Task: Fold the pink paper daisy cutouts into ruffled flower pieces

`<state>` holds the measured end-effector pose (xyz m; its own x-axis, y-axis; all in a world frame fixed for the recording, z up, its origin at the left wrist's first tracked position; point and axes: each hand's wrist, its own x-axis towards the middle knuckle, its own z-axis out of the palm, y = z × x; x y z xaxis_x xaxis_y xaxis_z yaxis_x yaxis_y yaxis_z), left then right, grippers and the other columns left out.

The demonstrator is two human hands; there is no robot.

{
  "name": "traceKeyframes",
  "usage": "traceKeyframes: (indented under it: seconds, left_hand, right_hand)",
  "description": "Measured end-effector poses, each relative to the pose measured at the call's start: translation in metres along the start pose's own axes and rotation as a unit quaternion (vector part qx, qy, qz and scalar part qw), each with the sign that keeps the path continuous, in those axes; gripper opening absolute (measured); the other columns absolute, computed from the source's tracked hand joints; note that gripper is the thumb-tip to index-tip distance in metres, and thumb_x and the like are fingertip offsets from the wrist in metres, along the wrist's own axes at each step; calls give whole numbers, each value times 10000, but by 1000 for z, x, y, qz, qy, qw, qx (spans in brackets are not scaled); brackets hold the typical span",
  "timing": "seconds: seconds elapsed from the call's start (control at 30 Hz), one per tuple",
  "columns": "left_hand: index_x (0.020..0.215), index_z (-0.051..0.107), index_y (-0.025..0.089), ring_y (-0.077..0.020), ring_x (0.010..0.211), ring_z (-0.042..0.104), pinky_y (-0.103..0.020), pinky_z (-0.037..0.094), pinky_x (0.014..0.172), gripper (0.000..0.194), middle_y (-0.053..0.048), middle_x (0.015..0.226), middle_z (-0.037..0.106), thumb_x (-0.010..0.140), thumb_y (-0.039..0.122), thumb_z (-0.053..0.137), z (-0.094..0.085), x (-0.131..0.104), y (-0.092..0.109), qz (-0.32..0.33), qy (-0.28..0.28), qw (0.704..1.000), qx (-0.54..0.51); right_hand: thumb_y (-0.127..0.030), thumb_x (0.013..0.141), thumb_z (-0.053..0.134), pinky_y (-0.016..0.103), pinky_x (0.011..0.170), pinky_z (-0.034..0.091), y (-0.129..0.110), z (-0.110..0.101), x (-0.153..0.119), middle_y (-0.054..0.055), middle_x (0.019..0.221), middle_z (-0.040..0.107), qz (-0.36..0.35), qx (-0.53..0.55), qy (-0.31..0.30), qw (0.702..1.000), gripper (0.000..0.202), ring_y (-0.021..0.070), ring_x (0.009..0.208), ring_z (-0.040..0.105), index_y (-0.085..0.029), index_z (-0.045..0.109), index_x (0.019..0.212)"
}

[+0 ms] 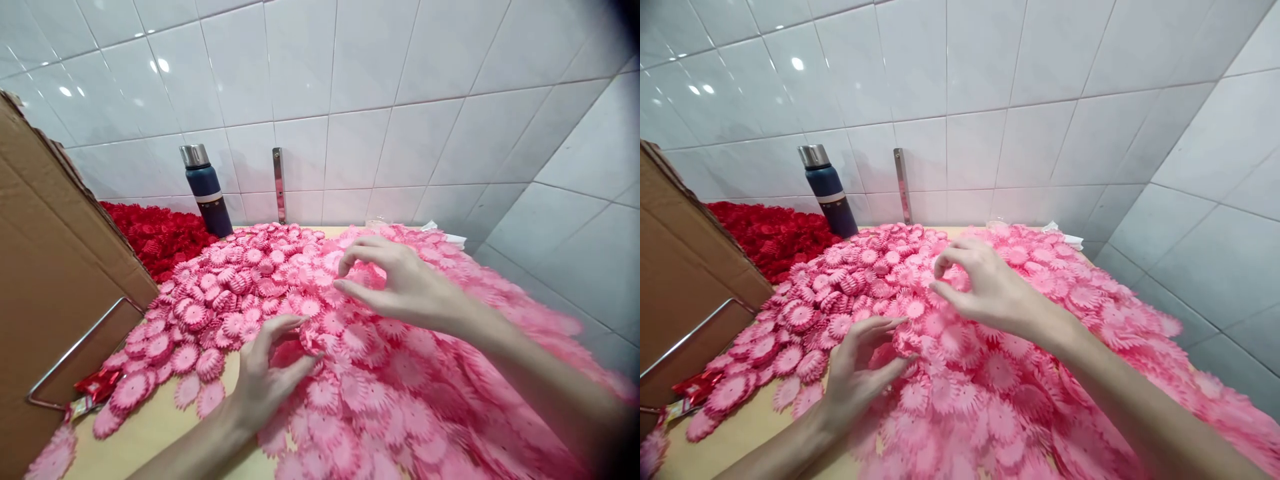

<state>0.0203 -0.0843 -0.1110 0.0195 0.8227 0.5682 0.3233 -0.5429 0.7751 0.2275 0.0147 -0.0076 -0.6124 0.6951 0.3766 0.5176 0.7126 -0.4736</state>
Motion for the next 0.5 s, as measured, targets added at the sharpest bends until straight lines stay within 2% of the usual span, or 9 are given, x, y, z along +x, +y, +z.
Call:
traceKeyframes:
  seconds: [0.1,0.2,0.33,0.5]
  left_hand:
    - [1229,542,304,-181,1035,684,-318,608,885,568,-22,1137,667,765,31,721,0,1,0,-2,5,1000,-15]
    - [1233,545,297,-168,1025,685,-301,597,898,557,-16,1126,674,775,22,704,-2,2,0,9,2,1000,-15]
    - [1242,541,279,-138,998,683,-242,585,875,563,-11,1102,680,772,3,684,-3,2,-2,27,6,999,19]
    - [1172,593,227,-181,1067,662,-307,557,940,464,-61,1160,676,769,21,699,-7,4,-2,99,-15,993,62]
  right_hand:
    - [-182,838,578,295,689,458,-14,5,-1,1,805,653,11,118,-109,987,43,148,738,586,-200,604,809]
    - [-149,806,610,269,683,468,-24,11,-2,-8,807,667,18,180,-153,971,38,134,750,594,-186,619,813]
    - [-170,798,635,263,669,478,-29,21,-4,-5,802,669,21,217,-159,963,30,129,733,596,-177,622,825]
    - [-45,739,566,260,663,475,-28,29,-4,-2,766,644,4,219,-115,969,135,125,708,580,-170,591,785]
